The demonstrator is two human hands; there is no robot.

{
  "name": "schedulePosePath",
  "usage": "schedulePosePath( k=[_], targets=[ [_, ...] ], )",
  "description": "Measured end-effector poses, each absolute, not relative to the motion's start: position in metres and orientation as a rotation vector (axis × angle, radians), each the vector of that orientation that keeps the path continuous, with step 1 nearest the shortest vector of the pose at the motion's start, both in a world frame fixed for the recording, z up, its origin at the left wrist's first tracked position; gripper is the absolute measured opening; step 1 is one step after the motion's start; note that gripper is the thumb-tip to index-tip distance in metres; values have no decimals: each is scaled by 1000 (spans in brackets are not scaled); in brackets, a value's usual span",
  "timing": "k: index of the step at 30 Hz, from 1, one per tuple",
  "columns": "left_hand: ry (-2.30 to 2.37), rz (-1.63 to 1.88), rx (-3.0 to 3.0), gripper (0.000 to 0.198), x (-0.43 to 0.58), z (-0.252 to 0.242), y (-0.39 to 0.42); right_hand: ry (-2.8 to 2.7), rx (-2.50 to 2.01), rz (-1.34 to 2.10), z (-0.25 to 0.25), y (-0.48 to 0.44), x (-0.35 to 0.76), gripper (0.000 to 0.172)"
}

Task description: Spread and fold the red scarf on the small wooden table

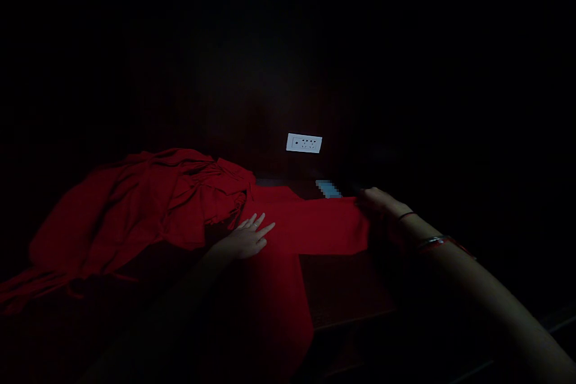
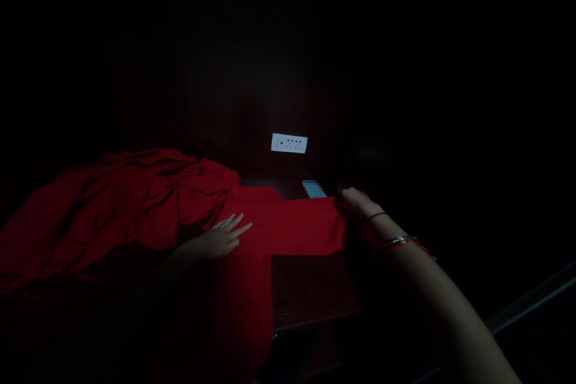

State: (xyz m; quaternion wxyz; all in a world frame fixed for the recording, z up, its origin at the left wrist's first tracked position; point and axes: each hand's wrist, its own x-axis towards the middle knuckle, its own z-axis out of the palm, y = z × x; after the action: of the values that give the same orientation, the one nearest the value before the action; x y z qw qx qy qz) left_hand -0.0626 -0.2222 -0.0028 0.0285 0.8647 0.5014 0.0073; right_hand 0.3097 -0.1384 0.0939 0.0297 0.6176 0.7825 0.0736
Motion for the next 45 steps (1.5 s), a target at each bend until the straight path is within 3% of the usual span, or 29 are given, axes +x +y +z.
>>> schedulePosePath(
  k=[4, 8, 11, 15, 21, 25, 30, 35, 45],
  targets=[
    [1519, -3, 2603, 56, -63, 1, -221, 2323, 1875, 366, 123, -149, 306, 23],
    [1521, 18, 2548, 63, -63, 4, -224, 2454, 1798, 458, 92, -170, 254, 30],
    [1479, 49, 2575, 66, -64, 3, -225, 2855, 1487, 215, 49, -190, 205, 49],
    [1481, 68, 2584, 69, -66, 2, -225, 2823, 1370, -184, 12, -204, 178, 60],
    [1551, 52, 2538, 66, -63, 4, -226, 2739, 1376, -397, 27, -191, 182, 75],
    [1614, 81, 2559, 54, -60, -1, -223, 2866, 1522, -306, 26, -191, 152, 73],
    [1704, 65, 2522, 65, -61, -7, -220, 2743, 1578, -242, 1, -202, 135, 72],
    [1725, 106, 2537, 64, -61, -7, -221, 2714, 1626, -178, -9, -212, 150, 74],
    [1692, 147, 2504, 72, -59, 0, -230, 2645, 1671, -263, 25, -201, 129, 74]
  ],
)
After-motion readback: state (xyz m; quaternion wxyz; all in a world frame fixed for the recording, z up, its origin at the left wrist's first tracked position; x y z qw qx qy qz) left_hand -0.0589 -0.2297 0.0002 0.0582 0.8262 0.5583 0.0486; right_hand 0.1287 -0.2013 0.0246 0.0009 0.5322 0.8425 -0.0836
